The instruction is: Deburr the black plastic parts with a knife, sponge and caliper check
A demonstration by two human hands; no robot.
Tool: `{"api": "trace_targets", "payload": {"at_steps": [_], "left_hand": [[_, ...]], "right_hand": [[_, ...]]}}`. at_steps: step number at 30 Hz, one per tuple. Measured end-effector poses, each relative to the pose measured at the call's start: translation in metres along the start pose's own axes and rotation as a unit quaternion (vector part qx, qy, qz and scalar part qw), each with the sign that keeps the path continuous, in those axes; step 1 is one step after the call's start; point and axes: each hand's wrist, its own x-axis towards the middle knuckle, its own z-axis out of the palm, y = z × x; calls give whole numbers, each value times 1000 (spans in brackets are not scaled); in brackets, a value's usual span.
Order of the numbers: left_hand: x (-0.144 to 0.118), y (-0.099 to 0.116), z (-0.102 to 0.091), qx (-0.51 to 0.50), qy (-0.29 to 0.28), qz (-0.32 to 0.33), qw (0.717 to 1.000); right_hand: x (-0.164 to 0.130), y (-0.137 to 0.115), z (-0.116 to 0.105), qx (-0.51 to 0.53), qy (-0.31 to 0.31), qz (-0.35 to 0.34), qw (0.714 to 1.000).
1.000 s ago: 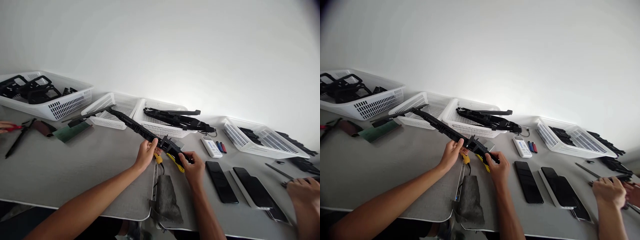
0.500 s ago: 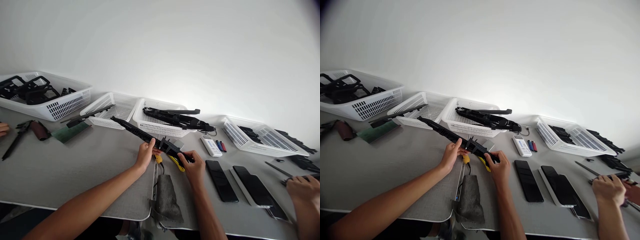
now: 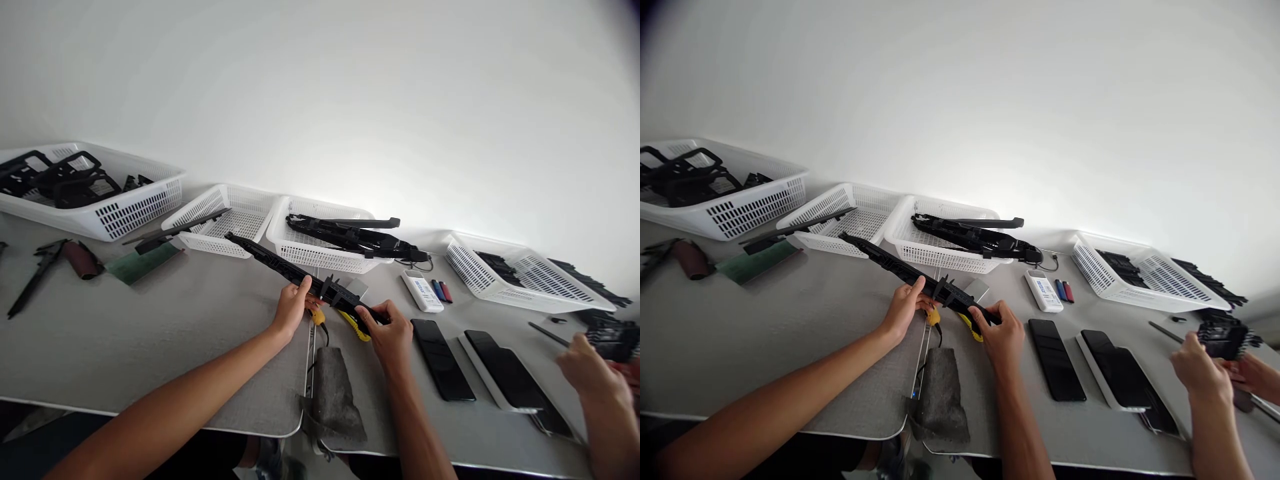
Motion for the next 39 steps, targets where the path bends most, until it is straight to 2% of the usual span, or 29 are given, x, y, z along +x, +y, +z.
{"api": "trace_targets", "payload": {"at_steps": [10, 16, 18, 32, 37, 39], "left_hand": [[3, 0, 1, -29, -59, 10, 998], [-3, 6, 3, -29, -198, -20, 980], [-6, 6, 5, -27, -228, -31, 973], [-7, -1, 6, -15, -210, -27, 977], [-8, -1, 7, -13, -208, -26, 978], [-8, 1, 7, -8, -204, -19, 979]], "right_hand": [[4, 2, -10, 19, 50, -100, 994], [6, 0, -11, -15, 82, -160, 984], [6, -3, -11, -18, 79, -168, 982], [4, -7, -9, -18, 83, -177, 980], [3, -7, -7, -6, 67, -144, 987], [4, -5, -7, 10, 67, -93, 993]]}}
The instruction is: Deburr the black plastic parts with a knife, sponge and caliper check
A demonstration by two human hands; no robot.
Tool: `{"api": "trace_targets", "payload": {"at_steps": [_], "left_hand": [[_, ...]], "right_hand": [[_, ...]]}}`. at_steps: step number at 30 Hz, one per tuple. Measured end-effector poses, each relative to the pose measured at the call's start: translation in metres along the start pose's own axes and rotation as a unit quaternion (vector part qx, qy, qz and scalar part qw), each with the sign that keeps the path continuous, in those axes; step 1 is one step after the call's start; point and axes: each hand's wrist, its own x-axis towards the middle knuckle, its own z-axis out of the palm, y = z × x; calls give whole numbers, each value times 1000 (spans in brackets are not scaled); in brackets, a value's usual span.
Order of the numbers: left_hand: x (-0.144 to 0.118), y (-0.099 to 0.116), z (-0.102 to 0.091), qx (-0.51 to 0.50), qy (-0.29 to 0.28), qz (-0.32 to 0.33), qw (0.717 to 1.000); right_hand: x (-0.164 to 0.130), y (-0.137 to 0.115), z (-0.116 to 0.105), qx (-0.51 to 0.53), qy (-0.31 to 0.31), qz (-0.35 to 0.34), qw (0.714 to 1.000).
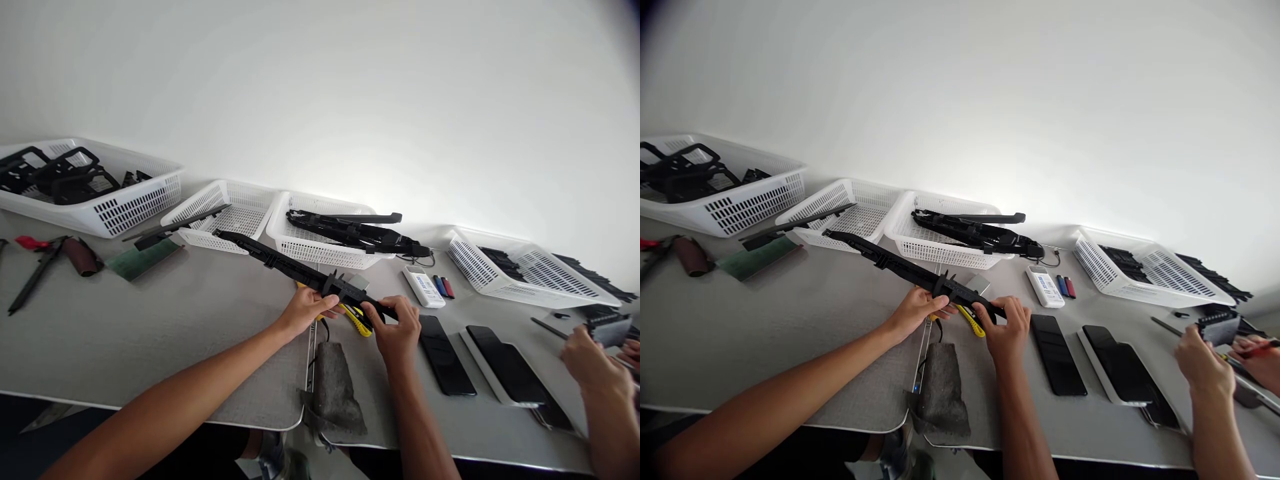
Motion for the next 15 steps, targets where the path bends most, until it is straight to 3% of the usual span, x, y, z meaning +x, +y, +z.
{"api": "trace_targets", "payload": {"at_steps": [3, 6, 9, 15], "left_hand": [[0, 2, -1, 10, 4, 17, 1000], [-3, 1, 0, 23, -6, 26, 999], [-10, -6, 9, 51, -6, 19, 998], [-24, -13, 27, 131, 45, 11, 990]], "right_hand": [[3, 5, -4, 11, 44, 108, 993], [5, 6, -9, 7, 84, 145, 986], [1, -10, -6, 12, 62, 107, 992], [-16, -68, 22, 43, -8, -21, 999]]}}
